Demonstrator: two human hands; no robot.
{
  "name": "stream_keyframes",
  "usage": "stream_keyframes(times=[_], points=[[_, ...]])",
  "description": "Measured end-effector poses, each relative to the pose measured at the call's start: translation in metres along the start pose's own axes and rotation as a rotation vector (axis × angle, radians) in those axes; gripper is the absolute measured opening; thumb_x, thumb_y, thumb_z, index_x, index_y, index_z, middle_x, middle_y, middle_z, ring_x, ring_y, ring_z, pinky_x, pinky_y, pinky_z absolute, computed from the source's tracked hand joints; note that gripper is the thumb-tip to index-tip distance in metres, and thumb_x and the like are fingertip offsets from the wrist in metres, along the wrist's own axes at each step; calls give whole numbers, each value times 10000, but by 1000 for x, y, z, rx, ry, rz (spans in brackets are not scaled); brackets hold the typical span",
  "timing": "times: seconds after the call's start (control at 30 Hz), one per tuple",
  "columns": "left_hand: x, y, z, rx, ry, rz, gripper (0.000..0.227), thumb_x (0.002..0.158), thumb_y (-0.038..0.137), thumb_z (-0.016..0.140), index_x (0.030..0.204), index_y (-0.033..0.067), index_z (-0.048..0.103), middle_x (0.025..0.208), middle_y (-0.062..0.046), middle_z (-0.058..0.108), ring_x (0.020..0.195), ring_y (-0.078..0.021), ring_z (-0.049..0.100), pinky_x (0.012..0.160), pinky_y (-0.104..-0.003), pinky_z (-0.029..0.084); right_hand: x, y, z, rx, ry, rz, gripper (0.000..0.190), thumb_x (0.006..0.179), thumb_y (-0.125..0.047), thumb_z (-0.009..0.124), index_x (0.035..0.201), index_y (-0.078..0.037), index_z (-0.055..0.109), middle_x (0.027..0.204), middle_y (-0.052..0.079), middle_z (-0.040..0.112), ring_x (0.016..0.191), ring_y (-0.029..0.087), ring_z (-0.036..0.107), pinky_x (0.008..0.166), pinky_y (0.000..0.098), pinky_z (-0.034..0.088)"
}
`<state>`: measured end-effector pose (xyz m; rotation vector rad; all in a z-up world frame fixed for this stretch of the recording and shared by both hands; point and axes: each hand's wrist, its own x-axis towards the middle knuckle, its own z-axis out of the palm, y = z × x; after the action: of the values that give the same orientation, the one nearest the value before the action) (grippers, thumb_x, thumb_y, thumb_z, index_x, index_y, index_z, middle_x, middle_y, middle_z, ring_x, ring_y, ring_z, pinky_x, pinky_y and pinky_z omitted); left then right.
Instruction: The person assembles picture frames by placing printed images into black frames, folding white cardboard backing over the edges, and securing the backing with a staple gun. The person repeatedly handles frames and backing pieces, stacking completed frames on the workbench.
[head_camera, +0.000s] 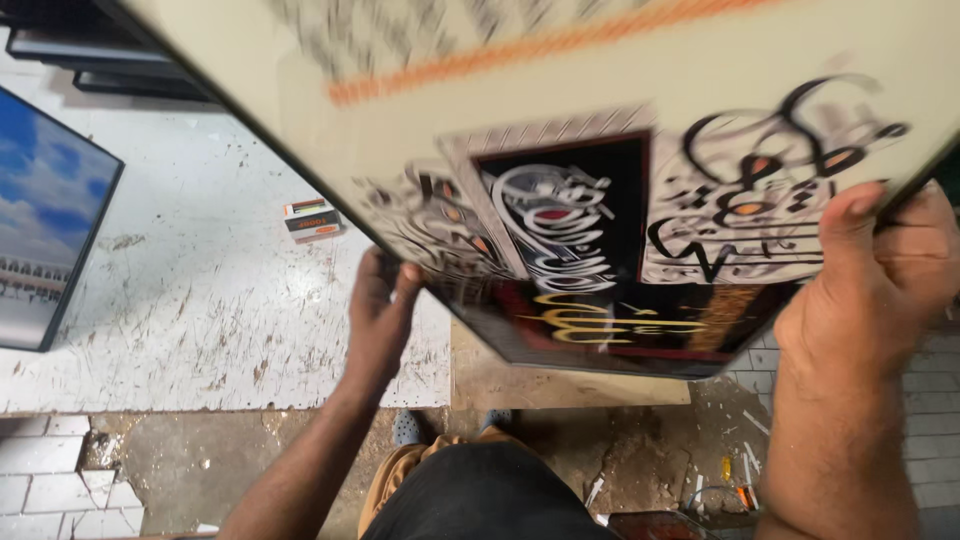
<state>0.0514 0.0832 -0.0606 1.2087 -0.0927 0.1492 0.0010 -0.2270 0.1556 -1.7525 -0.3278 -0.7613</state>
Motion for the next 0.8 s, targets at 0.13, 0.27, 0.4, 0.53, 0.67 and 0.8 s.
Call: stream_keyframes(times=[0.13,0.27,0.4,0.53,0.67,0.8], points=[[34,104,-13,7,9,244,297,1040,321,731,1068,51,611,971,-60,719,857,-109,676,762,-280,595,-27,27,-2,366,104,179,410,1097,-293,689,1398,-40,573,1411,60,645,1291,171,626,1199,382,496],[39,178,-19,423,-201,396,292,1040,356,709,1037,74,634,878,2,710,763,-41,696,655,-248,591,-101,108,6,540,178,571,425,991,-214,668,1370,-58,557,1310,67,641,1216,224,607,1106,491,479],[34,168,7,1356,-327,517,368,951,472,764,902,110,714,672,-1,691,453,-92,562,380,-283,418,-189,188,30,541,201,1083,373,958,-191,588,1288,-25,537,1268,114,650,1165,288,656,1025,506,538],[23,122,18,1346,-493,632,398,841,513,780,829,124,692,615,0,653,490,-177,589,454,-369,425,-227,196,73,345,-150,1438,453,954,-362,529,1194,2,652,1182,127,745,1098,246,712,914,432,570],[20,85,12,1298,-557,611,385,837,498,768,807,128,671,657,-8,671,544,-208,629,536,-377,465,-203,122,101,-70,-770,743,328,884,-325,736,1084,-66,709,996,92,761,914,223,748,813,358,629],[11,67,2,1289,-557,598,360,853,484,766,784,145,666,663,2,673,574,-198,637,588,-378,459,-184,46,152,291,-962,-143,188,1007,-216,708,1155,-102,679,1161,69,717,1007,171,707,875,326,594]])
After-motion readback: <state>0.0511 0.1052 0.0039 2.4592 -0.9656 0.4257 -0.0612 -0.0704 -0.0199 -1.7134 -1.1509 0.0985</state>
